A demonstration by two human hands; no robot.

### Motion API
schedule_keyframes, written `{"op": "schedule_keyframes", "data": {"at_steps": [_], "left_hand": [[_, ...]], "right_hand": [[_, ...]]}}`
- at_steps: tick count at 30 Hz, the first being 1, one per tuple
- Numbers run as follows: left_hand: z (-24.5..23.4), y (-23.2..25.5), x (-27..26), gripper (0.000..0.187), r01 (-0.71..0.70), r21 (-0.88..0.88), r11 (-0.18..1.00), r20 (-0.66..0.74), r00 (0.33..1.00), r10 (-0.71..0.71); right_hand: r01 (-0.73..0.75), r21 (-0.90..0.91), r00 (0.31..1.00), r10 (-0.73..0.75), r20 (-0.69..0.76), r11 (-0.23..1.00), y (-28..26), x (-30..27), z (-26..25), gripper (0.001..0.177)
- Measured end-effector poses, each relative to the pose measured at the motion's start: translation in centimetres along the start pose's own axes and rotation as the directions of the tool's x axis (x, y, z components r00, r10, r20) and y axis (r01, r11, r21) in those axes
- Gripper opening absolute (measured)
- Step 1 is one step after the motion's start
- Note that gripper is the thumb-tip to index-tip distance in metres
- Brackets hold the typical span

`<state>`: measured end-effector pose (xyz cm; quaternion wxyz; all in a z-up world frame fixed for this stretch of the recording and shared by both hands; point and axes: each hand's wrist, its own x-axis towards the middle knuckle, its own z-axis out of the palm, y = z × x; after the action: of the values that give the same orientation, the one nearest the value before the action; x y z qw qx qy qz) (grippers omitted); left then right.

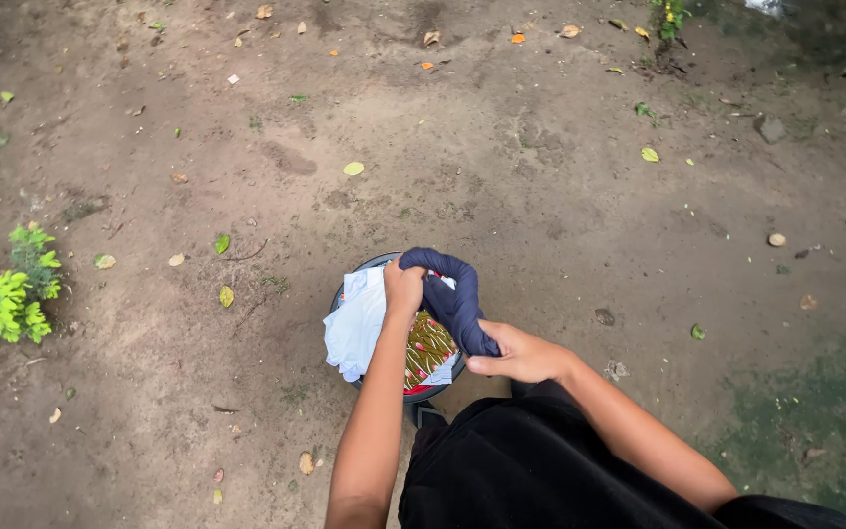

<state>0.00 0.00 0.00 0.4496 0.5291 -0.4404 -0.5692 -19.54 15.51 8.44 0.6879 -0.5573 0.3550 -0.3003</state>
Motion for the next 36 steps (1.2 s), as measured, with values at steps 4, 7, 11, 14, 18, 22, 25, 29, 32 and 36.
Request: {"op": "schedule_keyframes", "data": {"at_steps": [4, 7, 11, 14, 18, 22, 25, 29, 32, 36], "left_hand": [[-2.2, -0.9, -1.3, 0.016, -0.119, 0.017, 0.993, -0.027, 0.992, 0.120], [-5.5, 0.9, -3.0, 0.006, -0.014, 0.044, 0.999, -0.041, 0.999, 0.015], [-7.4, 6.8, -7.5, 0.008, 0.113, 0.133, 0.985, 0.094, 0.987, -0.127], [-7.5, 8.4, -10.1, 0.012, 0.106, 0.228, 0.968, 0.204, 0.967, -0.154], [-5.6, 7.6, -13.3, 0.016, 0.291, 0.035, 0.956, 0.494, 0.826, -0.270], [-1.6, 3.6, -16.8, 0.022, 0.591, -0.219, 0.776, 0.859, 0.494, -0.134], [-1.0, 3.9, -17.4, 0.022, 0.642, -0.200, 0.740, 0.909, 0.403, -0.104], [-4.3, 4.0, -14.9, 0.019, 0.579, -0.163, 0.799, 0.824, 0.526, -0.212], [-6.5, 4.3, -12.5, 0.019, 0.335, -0.015, 0.942, 0.715, 0.662, -0.224], [-8.0, 6.2, -9.7, 0.023, 0.063, 0.199, 0.978, 0.451, 0.880, -0.149]], "right_hand": [[-0.132, -0.237, 0.991, 0.123, -0.053, 0.962, -1.9, -0.6, -1.2, 0.044], [-0.189, -0.455, 0.979, 0.133, -0.152, 0.870, -0.5, -0.2, -3.6, 0.035], [-0.169, -0.566, 0.971, 0.038, -0.235, 0.807, 1.1, 1.6, -7.6, 0.026], [-0.204, -0.619, 0.958, 0.023, -0.287, 0.758, 0.6, 4.0, -9.1, 0.029], [-0.094, -0.724, 0.935, -0.189, -0.300, 0.684, 0.3, 7.3, -9.8, 0.036], [0.000, -0.844, 0.826, -0.476, -0.302, 0.536, -0.5, 10.0, -8.4, 0.034], [0.078, -0.826, 0.814, -0.514, -0.270, 0.558, -1.3, 9.7, -6.3, 0.037], [-0.024, -0.765, 0.825, -0.419, -0.379, 0.644, 1.7, 9.0, -8.6, 0.034], [-0.093, -0.687, 0.865, -0.284, -0.414, 0.720, 0.7, 7.2, -9.4, 0.031], [-0.229, -0.600, 0.874, -0.110, -0.473, 0.766, 0.4, 5.1, -9.0, 0.024]]}}
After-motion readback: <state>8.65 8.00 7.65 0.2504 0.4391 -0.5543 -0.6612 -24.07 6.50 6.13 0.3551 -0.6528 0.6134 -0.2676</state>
